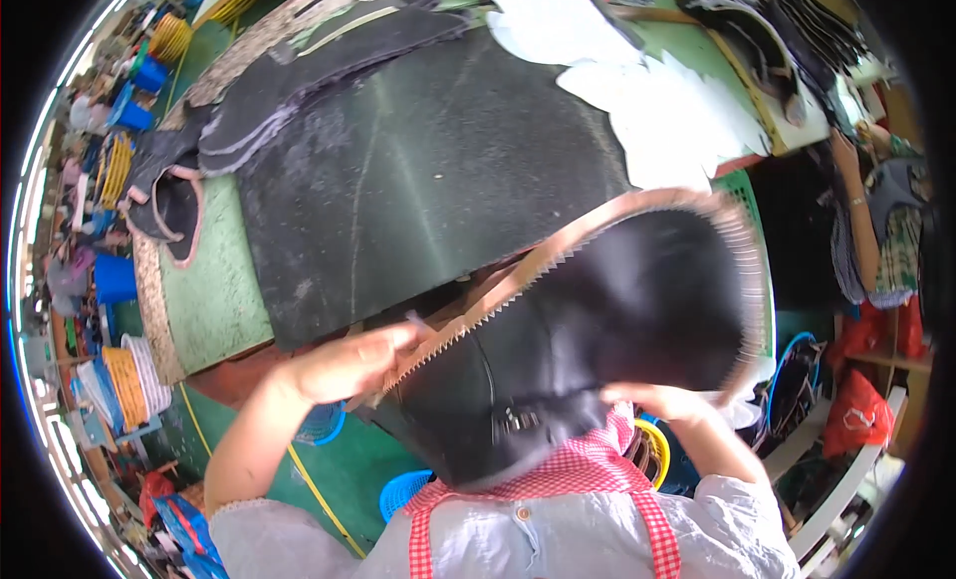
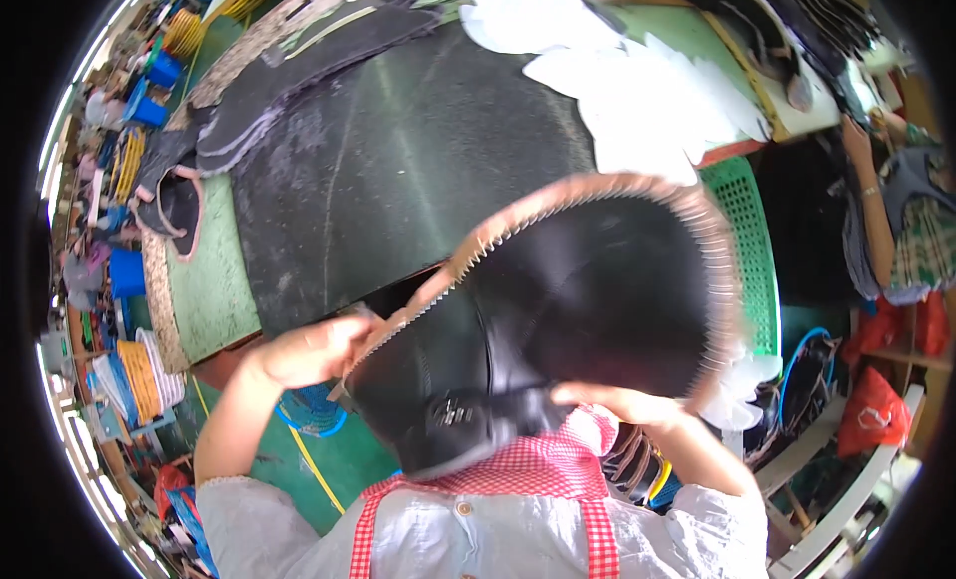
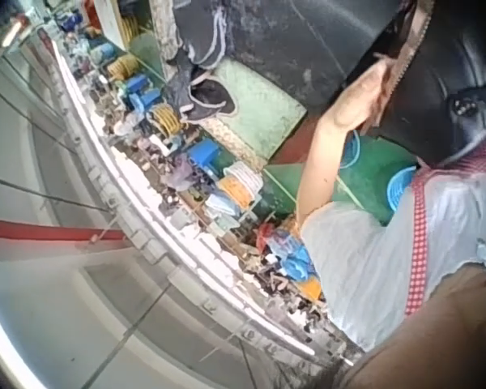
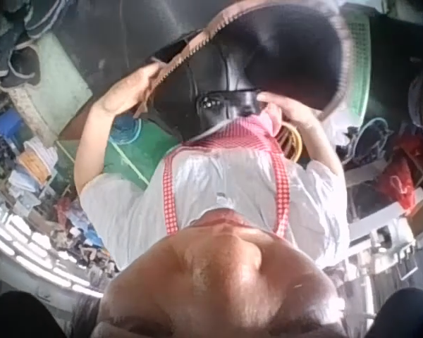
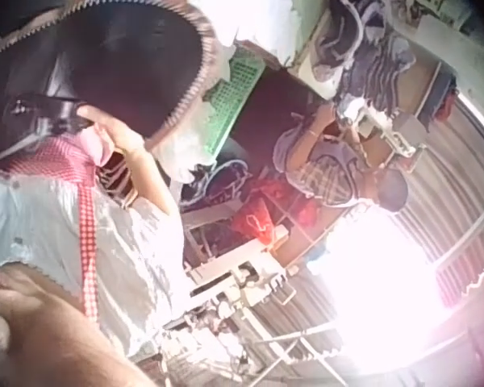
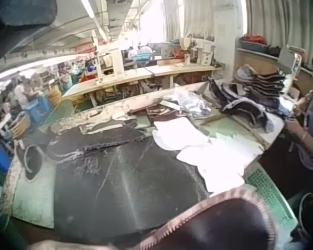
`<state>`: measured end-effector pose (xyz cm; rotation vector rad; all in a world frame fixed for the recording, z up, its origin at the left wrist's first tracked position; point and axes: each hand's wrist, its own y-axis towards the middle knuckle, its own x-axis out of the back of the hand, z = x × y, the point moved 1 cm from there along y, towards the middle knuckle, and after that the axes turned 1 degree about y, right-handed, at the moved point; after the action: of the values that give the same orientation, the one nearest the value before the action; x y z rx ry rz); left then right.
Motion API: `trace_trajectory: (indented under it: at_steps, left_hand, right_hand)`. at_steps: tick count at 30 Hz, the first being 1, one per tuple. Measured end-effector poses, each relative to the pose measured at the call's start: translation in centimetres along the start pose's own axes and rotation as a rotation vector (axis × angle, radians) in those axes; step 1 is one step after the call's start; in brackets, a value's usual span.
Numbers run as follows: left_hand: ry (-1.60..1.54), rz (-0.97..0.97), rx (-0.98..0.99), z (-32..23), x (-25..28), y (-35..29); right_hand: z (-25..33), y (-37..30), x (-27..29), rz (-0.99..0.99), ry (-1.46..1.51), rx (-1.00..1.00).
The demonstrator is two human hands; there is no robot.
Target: Assembling shoe uppers by fitting inner linings and reinforcements into leather pieces.
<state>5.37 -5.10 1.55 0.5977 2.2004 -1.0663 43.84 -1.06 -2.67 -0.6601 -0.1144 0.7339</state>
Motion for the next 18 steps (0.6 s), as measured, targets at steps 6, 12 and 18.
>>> trace_trajectory:
  at_steps: [6,12,18]
  left_hand:
    - [0.826,-0.294,0.147,3.2,-0.2,1.8]
    - [1.557,-0.707,-0.278,0.1,-3.1,-0.3]
    - [1.733,-0.330,-0.946,-4.4,-8.8,11.9]
  right_hand:
    - [-5.3,1.2,-0.7,0.135,0.195,-0.379]
    - [2.4,-0.4,9.7,-0.443,-0.551,0.107]
    - [10.7,4.5,12.7,-0.708,-1.374,0.898]
